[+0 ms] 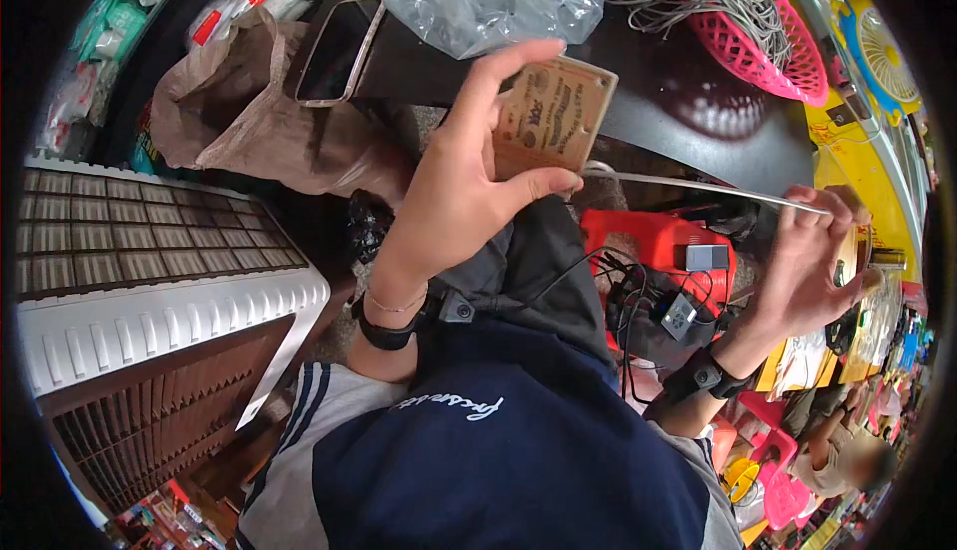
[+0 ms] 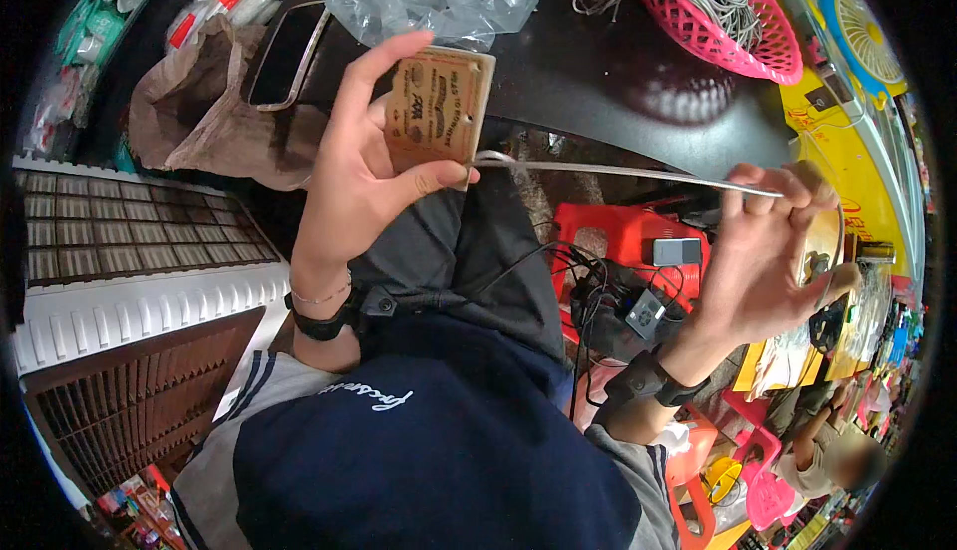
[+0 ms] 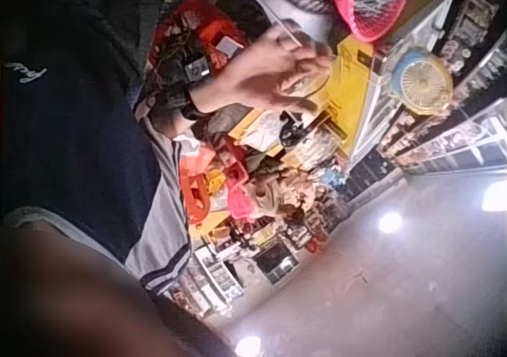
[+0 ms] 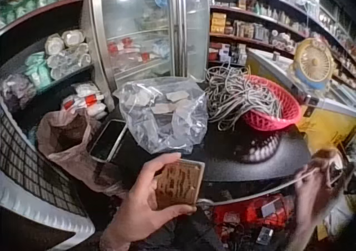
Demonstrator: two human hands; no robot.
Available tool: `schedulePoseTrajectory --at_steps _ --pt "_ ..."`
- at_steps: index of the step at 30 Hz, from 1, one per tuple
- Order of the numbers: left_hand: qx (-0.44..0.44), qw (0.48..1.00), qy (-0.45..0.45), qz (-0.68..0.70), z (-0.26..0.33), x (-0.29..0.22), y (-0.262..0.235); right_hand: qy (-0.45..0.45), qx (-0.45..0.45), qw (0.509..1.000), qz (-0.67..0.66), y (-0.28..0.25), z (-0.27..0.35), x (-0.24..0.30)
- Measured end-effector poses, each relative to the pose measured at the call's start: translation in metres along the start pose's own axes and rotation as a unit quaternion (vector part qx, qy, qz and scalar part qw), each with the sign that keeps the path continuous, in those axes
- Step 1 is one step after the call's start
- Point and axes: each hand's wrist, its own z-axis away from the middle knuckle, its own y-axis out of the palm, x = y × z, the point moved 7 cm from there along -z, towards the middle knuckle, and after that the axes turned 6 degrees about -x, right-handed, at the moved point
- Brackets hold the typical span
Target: Attaching wire loops to small cardboard product tags in a workshop environment.
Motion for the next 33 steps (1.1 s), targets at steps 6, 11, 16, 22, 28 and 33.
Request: schedulePoseTrajectory --at_steps 6,11,16,22,28,33 --pt "0.094 0.994 0.042 -0.048 0.007 -0.003 0.021 -0.151 -0.138 0.977 0.056 -0.025 0.0 0.03" --pt "0.179 0.97 0.114 -0.12 0.012 -0.011 0.038 -0.127 -0.118 0.851 0.495 -0.015 0.005 -0.008" --pt "0.174 0.946 0.2 -0.185 0.015 -0.026 0.053 -0.019 -0.059 0.808 0.586 0.012 0.009 -0.072" --pt "0.184 0.954 0.201 -0.126 0.013 -0.024 0.046 -0.047 -0.09 0.833 0.543 0.003 0.012 -0.062" --pt "0.147 0.969 0.199 -0.03 0.012 -0.019 0.034 0.039 -0.043 0.819 0.571 0.012 0.02 -0.076" --pt "0.144 0.972 0.186 -0.008 0.011 -0.014 0.038 -0.011 0.044 0.803 0.595 0.026 0.017 -0.083"
